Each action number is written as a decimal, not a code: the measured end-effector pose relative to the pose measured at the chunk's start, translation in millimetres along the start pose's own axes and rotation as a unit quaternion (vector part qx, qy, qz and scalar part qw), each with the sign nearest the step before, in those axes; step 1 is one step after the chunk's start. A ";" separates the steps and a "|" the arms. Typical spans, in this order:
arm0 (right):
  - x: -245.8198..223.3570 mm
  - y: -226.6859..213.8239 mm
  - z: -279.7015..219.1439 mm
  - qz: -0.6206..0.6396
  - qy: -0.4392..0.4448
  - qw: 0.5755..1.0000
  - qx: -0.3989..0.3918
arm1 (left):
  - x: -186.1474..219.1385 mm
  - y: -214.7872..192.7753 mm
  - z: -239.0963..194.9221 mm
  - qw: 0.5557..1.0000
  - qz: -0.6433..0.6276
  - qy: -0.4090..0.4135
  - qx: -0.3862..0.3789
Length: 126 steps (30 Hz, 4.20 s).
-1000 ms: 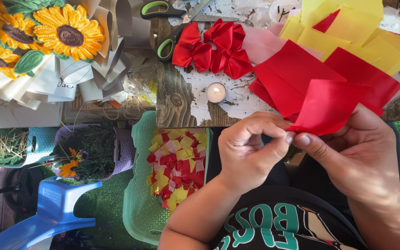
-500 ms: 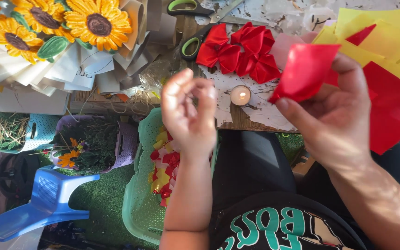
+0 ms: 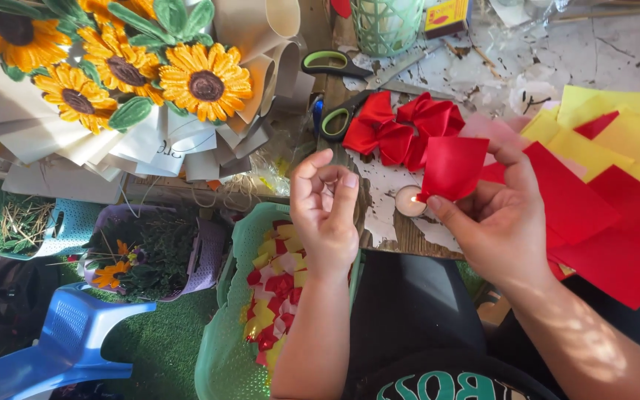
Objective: The person is creating artificial flower petals by folding small pieces of ribbon and heat-sealing the edges over a small candle flame.
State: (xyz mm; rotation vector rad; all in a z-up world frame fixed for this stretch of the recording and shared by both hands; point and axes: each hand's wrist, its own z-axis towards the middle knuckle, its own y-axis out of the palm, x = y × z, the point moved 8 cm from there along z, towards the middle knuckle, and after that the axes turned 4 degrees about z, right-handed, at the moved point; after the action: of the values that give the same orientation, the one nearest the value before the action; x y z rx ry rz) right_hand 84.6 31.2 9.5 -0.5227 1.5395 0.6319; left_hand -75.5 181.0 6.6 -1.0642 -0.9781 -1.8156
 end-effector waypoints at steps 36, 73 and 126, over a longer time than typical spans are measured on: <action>88.0 -45.9 29.8 0.164 -0.171 0.971 0.015 | 18.6 26.4 -7.4 0.953 0.144 0.259 -0.057; 36.9 -16.6 11.0 0.144 -0.150 0.978 -0.016 | 18.7 16.8 -4.2 0.910 0.304 0.280 0.005; -69.0 -55.8 -108.3 0.243 -0.098 0.915 -0.308 | 125.1 79.9 -109.8 0.959 0.090 0.043 -0.266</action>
State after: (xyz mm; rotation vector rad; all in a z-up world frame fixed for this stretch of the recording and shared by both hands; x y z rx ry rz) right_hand 46.1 -86.0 75.8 -0.5196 1.2618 1.5385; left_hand -77.2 21.7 100.0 -1.3282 -0.3224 -2.0005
